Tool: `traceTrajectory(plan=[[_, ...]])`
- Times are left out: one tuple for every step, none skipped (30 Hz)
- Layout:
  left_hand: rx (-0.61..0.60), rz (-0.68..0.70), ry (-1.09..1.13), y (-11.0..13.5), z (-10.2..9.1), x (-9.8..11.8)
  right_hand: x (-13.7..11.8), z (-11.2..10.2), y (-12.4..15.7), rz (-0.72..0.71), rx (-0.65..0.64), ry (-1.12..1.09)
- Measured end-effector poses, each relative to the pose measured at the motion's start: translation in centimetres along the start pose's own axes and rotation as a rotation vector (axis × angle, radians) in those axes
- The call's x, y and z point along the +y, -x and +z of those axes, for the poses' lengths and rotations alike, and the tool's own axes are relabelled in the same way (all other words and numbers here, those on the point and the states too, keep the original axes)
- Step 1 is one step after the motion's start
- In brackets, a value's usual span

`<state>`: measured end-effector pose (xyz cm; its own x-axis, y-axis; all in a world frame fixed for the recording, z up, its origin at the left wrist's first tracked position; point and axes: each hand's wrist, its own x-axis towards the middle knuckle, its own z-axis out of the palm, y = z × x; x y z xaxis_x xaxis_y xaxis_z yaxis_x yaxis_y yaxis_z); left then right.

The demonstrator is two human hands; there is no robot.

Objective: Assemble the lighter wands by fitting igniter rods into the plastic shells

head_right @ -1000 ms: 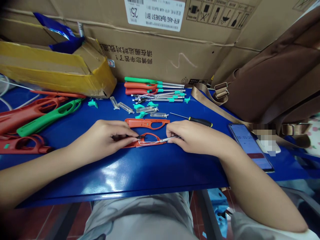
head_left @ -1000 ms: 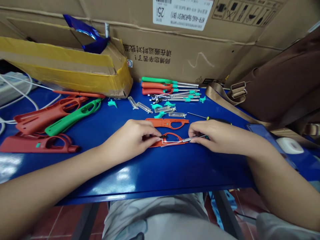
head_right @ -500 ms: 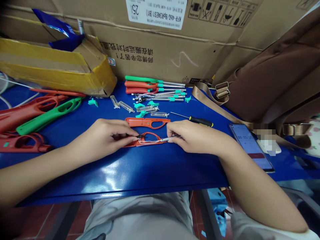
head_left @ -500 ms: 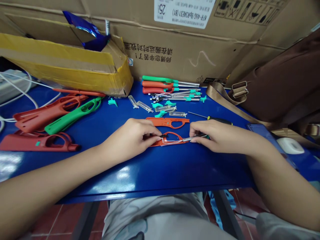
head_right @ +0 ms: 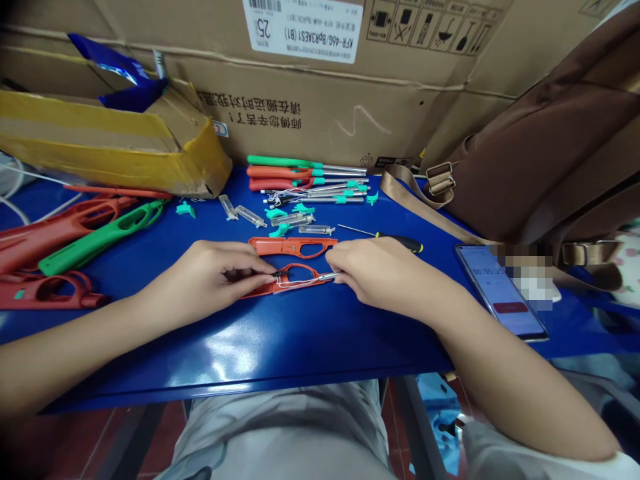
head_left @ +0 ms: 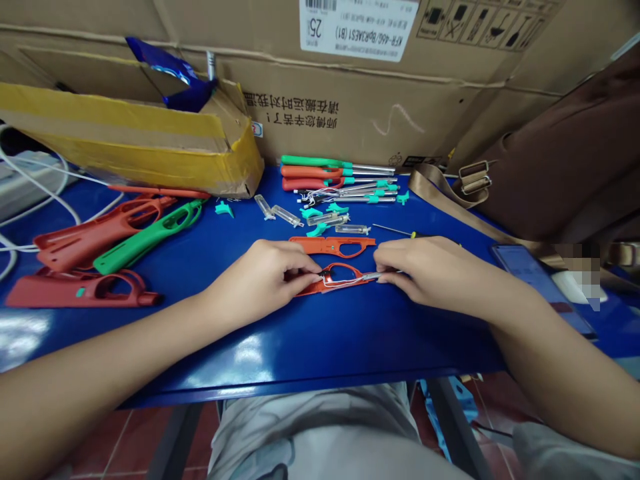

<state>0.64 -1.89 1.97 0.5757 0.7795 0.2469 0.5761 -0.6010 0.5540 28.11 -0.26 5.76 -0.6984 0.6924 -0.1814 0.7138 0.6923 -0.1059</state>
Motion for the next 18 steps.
traceTrajectory(plan=[[-0.003, 0.001, -0.003, 0.0, 0.0, 0.0, 0.1, 0.0, 0.0, 0.0, 0.002, 0.003], [-0.008, -0.001, -0.007, 0.0, 0.0, 0.0, 0.2, -0.1, 0.0, -0.006, 0.007, 0.002], [-0.012, -0.006, -0.011, 0.0, 0.0, 0.0, 0.4, 0.0, 0.0, -0.017, 0.013, -0.003], [-0.015, -0.011, -0.015, 0.0, -0.1, 0.0, 0.6, 0.0, 0.0, -0.029, 0.02, -0.01], [-0.016, -0.018, -0.017, 0.0, -0.1, 0.0, 0.9, 0.0, 0.0, -0.038, 0.029, -0.017], [-0.015, -0.022, -0.018, 0.0, -0.1, 0.0, 1.1, 0.0, 0.1, -0.045, 0.04, -0.026], [-0.014, -0.021, -0.017, 0.0, -0.1, -0.1, 1.4, 0.1, 0.1, -0.048, 0.051, -0.042], [-0.012, -0.018, -0.017, 0.0, 0.0, -0.1, 1.6, 0.1, 0.2, -0.052, 0.058, -0.068], [-0.011, -0.013, -0.017, 0.0, 0.0, -0.1, 1.8, 0.1, 0.2, -0.06, 0.064, -0.103], [-0.011, -0.008, -0.02, 0.0, 0.0, -0.2, 1.8, 0.1, 0.2, -0.07, 0.072, -0.146], [-0.01, -0.001, -0.023, 0.0, 0.0, -0.2, 1.9, 0.1, 0.2, -0.081, 0.081, -0.193], [-0.008, 0.009, -0.027, 0.1, 0.0, -0.2, 1.8, 0.1, 0.1, -0.087, 0.093, -0.237], [-0.005, 0.017, -0.029, 0.1, 0.1, -0.2, 1.7, 0.2, -0.1, -0.083, 0.105, -0.276], [-0.001, 0.025, -0.03, 0.1, 0.1, -0.2, 1.6, 0.3, -0.3, -0.073, 0.114, -0.308], [0.001, 0.031, -0.029, 0.1, 0.1, -0.2, 1.4, 0.4, -0.6, -0.062, 0.119, -0.335], [0.003, 0.034, -0.029, 0.1, 0.1, -0.2, 1.3, 0.6, -0.8, -0.053, 0.119, -0.357], [0.004, 0.034, -0.03, 0.1, 0.1, -0.2, 1.2, 0.8, -1.0, -0.045, 0.116, -0.374], [0.003, 0.033, -0.031, 0.1, 0.1, -0.2, 1.1, 1.0, -1.3, -0.037, 0.108, -0.39]])
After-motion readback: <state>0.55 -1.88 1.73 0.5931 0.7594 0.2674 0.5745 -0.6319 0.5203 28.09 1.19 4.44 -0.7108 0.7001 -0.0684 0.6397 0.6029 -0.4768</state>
